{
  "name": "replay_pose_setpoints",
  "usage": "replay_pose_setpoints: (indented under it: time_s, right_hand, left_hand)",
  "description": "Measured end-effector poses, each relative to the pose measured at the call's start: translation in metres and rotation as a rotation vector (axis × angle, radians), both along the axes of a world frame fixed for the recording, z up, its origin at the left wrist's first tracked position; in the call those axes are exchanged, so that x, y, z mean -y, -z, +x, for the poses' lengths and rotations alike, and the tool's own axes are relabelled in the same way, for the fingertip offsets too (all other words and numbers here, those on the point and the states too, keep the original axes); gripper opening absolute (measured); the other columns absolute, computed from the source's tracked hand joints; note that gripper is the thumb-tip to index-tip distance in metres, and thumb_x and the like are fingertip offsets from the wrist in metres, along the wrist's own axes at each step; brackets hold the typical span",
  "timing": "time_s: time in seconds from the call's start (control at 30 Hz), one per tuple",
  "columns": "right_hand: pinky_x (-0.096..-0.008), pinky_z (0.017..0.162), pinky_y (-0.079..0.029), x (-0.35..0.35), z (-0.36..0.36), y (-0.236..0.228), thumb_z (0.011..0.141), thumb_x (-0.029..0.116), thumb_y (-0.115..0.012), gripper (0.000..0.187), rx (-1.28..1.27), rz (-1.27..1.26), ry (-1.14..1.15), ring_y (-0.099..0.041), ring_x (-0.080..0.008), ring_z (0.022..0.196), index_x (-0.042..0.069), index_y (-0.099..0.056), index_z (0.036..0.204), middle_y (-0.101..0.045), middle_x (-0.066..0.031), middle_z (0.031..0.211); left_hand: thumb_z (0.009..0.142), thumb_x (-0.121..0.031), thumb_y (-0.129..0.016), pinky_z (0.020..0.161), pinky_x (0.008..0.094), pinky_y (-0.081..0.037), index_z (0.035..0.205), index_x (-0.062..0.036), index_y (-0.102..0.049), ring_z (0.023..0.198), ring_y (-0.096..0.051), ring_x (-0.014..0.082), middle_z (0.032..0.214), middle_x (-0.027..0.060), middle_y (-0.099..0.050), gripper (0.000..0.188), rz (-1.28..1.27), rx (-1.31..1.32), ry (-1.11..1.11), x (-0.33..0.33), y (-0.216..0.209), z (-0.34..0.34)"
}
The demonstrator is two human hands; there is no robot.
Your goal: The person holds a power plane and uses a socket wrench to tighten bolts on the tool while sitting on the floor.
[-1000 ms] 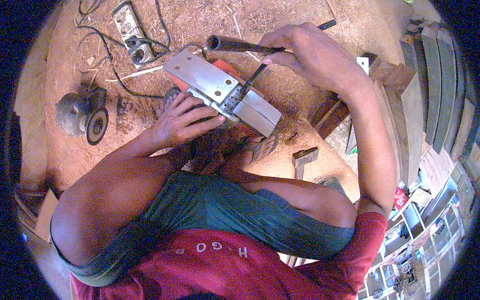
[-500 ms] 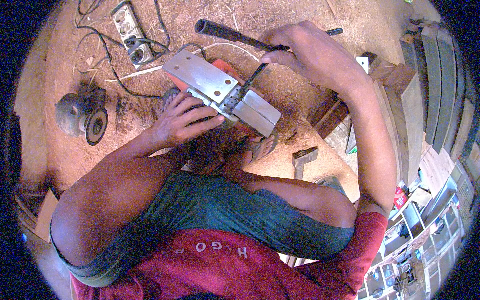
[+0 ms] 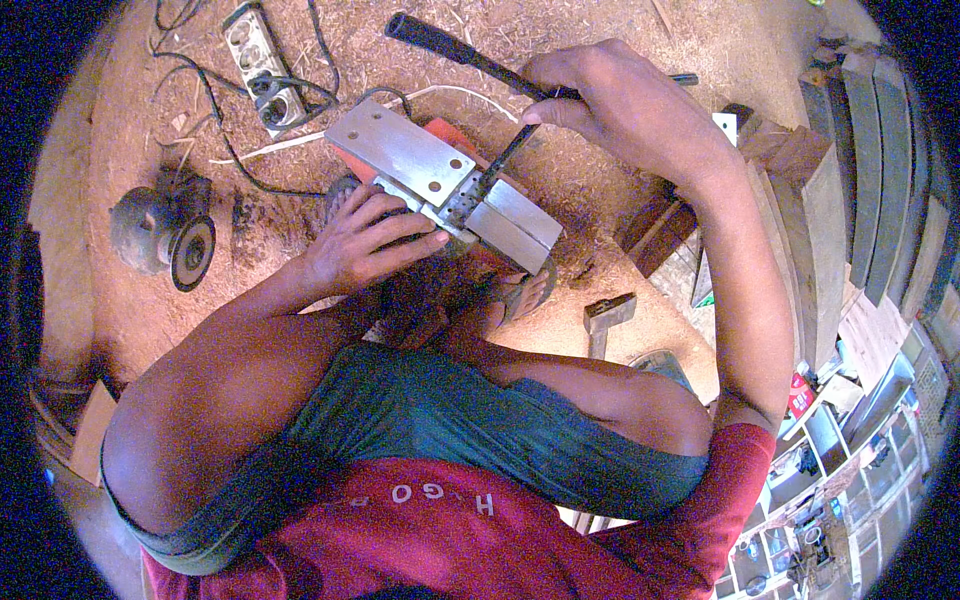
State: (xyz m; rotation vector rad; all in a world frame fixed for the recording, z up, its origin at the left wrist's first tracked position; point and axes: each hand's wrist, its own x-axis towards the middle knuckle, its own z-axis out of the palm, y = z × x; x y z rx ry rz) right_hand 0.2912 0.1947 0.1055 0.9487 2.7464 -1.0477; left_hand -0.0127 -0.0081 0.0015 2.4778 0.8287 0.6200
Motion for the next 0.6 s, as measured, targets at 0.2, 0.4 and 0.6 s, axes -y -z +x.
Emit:
replay_pose_setpoints:
  time_s: [0.2,0.4,0.6]
  right_hand:
    - [-0.0502,0.082,-0.051,-0.001,0.001,0.003,0.097,0.030,-0.075,0.035,-0.053,0.061,-0.025,-0.066,-0.0462,0.096,-0.003,-0.069,0.105,-0.068,-0.0235,0.097]
    - [-0.0507,0.083,-0.051,0.000,0.001,0.005,0.096,0.031,-0.075,0.037,-0.017,0.048,0.011,-0.066,-0.0469,0.097,-0.004,-0.068,0.106,-0.067,-0.0240,0.097]
    - [-0.0503,0.082,-0.052,-0.002,0.003,0.009,0.097,0.030,-0.076,0.037,-0.038,0.080,0.005,-0.067,-0.0463,0.096,-0.004,-0.068,0.106,-0.067,-0.0238,0.097]
  left_hand:
    - [0.089,-0.018,-0.061,0.096,0.0460,-0.047,0.142,-0.0193,-0.070,0.111,-0.061,0.0227,0.134,-0.0008,-0.066,0.053,0.001,-0.008,-0.001,-0.001,-0.002,0.000]
    - [0.089,-0.018,-0.061,0.096,0.0460,-0.047,0.142,-0.0200,-0.070,0.111,-0.061,0.0226,0.135,-0.0008,-0.066,0.054,-0.001,-0.010,0.002,0.000,0.000,0.000]
    - [0.089,-0.019,-0.061,0.096,0.0457,-0.047,0.141,-0.0191,-0.070,0.110,-0.061,0.0226,0.134,-0.0010,-0.066,0.053,0.009,-0.009,0.005,-0.001,-0.001,0.000]
